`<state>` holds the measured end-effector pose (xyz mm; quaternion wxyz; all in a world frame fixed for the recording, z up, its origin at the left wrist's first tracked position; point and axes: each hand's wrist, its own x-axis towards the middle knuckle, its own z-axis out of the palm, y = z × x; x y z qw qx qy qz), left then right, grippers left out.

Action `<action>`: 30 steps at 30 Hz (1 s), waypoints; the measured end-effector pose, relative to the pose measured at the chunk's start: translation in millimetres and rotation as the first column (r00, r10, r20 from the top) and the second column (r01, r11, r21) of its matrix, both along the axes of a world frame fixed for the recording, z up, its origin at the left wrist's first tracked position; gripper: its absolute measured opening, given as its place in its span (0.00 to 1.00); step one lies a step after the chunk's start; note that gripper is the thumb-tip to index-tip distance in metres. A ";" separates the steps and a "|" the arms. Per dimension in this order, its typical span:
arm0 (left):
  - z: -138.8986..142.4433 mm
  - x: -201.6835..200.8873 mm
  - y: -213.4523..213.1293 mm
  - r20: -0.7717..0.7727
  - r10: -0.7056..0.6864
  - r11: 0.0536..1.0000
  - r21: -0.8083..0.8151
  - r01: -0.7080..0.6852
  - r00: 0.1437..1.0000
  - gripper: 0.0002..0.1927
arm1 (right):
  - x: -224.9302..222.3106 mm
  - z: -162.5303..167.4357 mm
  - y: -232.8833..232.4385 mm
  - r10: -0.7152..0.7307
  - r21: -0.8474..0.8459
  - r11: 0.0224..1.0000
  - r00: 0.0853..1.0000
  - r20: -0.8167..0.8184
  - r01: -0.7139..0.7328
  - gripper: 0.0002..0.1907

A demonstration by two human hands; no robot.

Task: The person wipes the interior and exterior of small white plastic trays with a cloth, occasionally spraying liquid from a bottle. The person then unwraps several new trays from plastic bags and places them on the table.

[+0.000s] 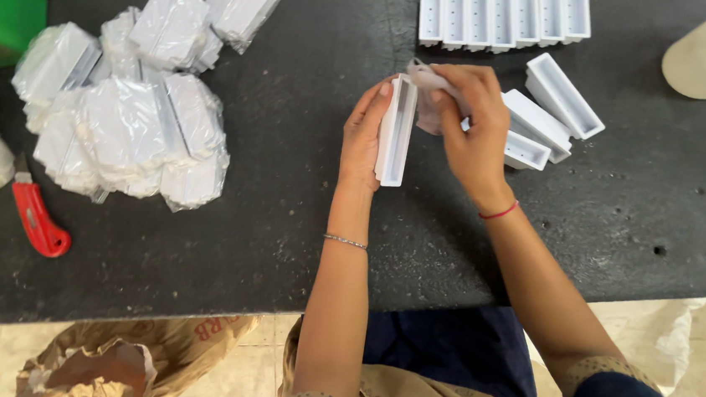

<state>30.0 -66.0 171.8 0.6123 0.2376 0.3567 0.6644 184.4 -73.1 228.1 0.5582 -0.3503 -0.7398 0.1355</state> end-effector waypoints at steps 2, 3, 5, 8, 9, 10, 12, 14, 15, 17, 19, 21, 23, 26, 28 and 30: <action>-0.6 7.9 0.1 0.028 -0.034 0.999 0.025 0.033 0.999 0.21 | -0.3 2.7 -3.3 -0.015 -0.115 0.993 1.000 -0.016 0.013 0.13; -2.2 10.9 -0.5 0.042 -0.048 0.998 0.035 0.046 0.998 0.20 | 0.2 3.3 -5.1 -0.019 -0.174 0.985 1.000 -0.023 0.015 0.15; -4.4 12.2 0.5 0.042 -0.049 0.999 0.023 0.048 0.998 0.19 | -0.2 3.7 -9.0 0.005 -0.134 0.991 1.000 0.009 -0.003 0.16; -4.0 1.6 0.9 0.099 0.002 0.999 0.043 -0.007 0.995 0.19 | -7.6 2.0 -17.9 0.124 -0.069 0.991 0.985 0.124 -0.116 0.18; -2.3 -4.9 1.8 0.123 0.024 0.998 0.059 -0.031 0.992 0.18 | -12.0 1.6 -20.2 0.171 -0.045 0.985 0.971 0.170 -0.166 0.19; -0.7 -11.6 2.2 0.128 0.034 0.996 0.078 -0.044 0.991 0.18 | -16.7 1.4 -21.0 0.186 -0.031 0.983 0.966 0.180 -0.183 0.19; -0.2 -16.7 0.6 0.138 0.053 0.992 0.109 -0.069 0.989 0.17 | -22.5 2.0 -20.5 0.213 -0.009 0.977 0.956 0.200 -0.215 0.19; -3.4 -7.5 0.3 0.059 0.031 0.992 0.123 -0.038 0.998 0.17 | -19.8 4.6 -13.8 0.113 -0.044 0.993 0.985 0.132 -0.108 0.18; -6.4 0.6 0.8 0.025 0.016 0.992 0.128 -0.019 1.000 0.17 | -15.6 6.0 -10.6 0.057 -0.065 0.997 0.993 0.105 -0.051 0.18; -11.8 7.5 3.1 0.007 0.012 0.988 0.156 -0.013 1.000 0.18 | -8.5 6.3 -10.7 0.091 -0.122 0.989 0.991 0.093 -0.080 0.17; -15.4 5.9 5.7 0.044 0.030 0.984 0.176 -0.037 0.999 0.17 | -6.4 5.3 -14.2 0.155 -0.111 0.984 0.979 0.133 -0.140 0.17; -15.8 -13.8 5.0 0.123 0.074 0.979 0.182 -0.096 0.990 0.16 | -14.7 2.1 -25.5 0.245 -0.041 0.969 0.944 0.220 -0.242 0.18; -12.6 -36.2 8.3 0.074 0.196 0.966 0.156 -0.205 0.978 0.17 | -25.1 2.3 -35.3 0.332 -0.062 0.943 0.900 0.283 -0.328 0.17; -12.7 -53.5 3.0 0.120 0.298 0.939 0.142 -0.314 0.947 0.18 | -33.4 6.7 -48.0 0.354 -0.070 0.933 0.860 0.367 -0.354 0.19; -12.2 -59.5 0.9 0.174 0.317 0.926 0.156 -0.344 0.932 0.19 | -35.5 9.9 -51.6 0.324 -0.040 0.941 0.863 0.388 -0.336 0.20; -9.9 -60.4 0.8 0.213 0.304 0.922 0.180 -0.343 0.929 0.20 | -36.0 11.1 -52.0 0.277 0.007 0.953 0.884 0.377 -0.302 0.20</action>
